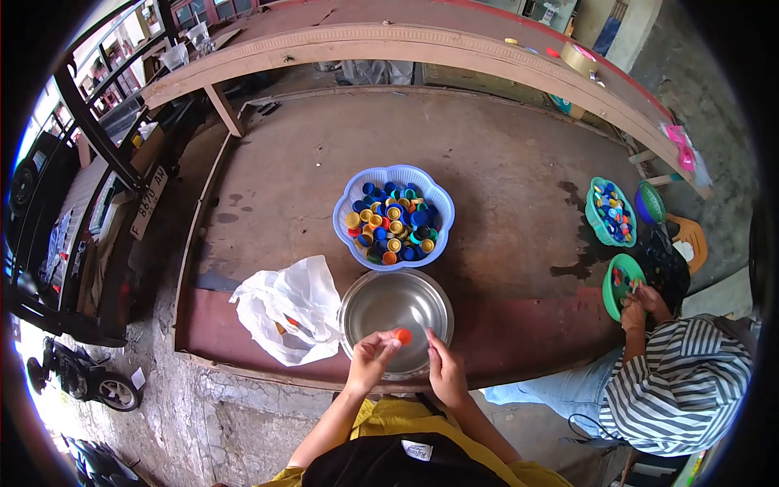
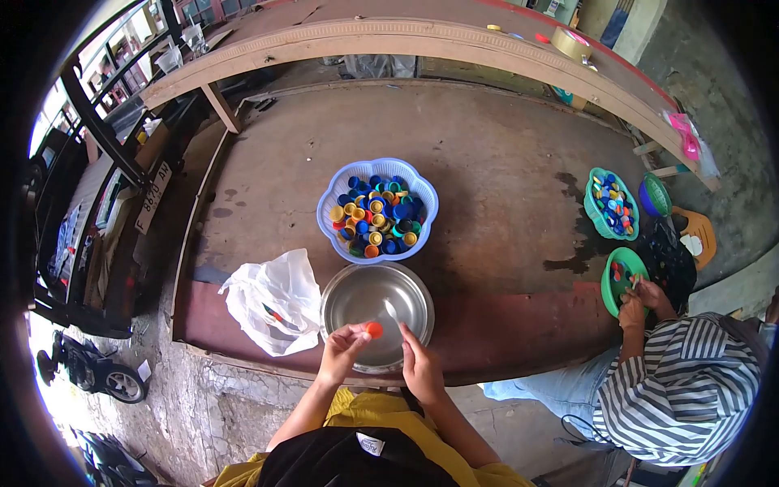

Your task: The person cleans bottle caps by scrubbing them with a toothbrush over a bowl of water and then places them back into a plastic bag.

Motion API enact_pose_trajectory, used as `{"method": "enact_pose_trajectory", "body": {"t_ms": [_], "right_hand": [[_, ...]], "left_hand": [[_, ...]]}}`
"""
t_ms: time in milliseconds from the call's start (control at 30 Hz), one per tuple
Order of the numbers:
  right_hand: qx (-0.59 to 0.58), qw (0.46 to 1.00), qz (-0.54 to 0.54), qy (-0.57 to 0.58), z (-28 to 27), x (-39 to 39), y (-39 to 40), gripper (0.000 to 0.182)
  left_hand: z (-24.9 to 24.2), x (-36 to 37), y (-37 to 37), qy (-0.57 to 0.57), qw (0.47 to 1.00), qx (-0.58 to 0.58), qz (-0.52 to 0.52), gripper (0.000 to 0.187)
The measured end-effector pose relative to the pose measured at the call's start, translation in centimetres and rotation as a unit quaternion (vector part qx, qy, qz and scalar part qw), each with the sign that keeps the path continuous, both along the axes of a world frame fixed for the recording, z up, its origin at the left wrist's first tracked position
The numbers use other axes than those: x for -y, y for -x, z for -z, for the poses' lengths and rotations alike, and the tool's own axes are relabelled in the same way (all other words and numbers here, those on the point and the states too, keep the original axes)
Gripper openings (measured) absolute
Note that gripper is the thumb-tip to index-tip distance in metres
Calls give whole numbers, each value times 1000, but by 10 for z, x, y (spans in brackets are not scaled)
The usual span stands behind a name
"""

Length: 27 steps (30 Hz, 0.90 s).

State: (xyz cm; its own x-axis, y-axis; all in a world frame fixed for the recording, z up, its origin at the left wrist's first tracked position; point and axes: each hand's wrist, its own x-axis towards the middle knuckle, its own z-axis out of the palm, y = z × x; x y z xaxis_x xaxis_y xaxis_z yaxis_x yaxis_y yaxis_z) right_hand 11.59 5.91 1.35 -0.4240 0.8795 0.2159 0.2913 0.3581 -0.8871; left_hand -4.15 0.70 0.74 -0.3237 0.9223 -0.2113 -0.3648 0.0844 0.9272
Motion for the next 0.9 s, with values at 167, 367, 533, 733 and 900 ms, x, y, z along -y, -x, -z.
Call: {"method": "enact_pose_trajectory", "body": {"t_ms": [167,367,533,733,900], "right_hand": [[25,995,-82,-48,10,1,10,37],[12,995,-68,-73,0,-8,17,37],[3,1000,6,-22,8,-5,11,36],[9,1000,-22,-14,9,11,10,37],[21,991,-82,-104,8,21,4,34]], "left_hand": [[1,-7,7,-23,999,-31,-10,19],[4,-12,13,-20,998,-21,-59,24],[3,-8,16,-38,993,61,-89,26],[7,-3,9,-8,994,84,-77,26],[9,0,8,-20,997,62,-51,25]]}}
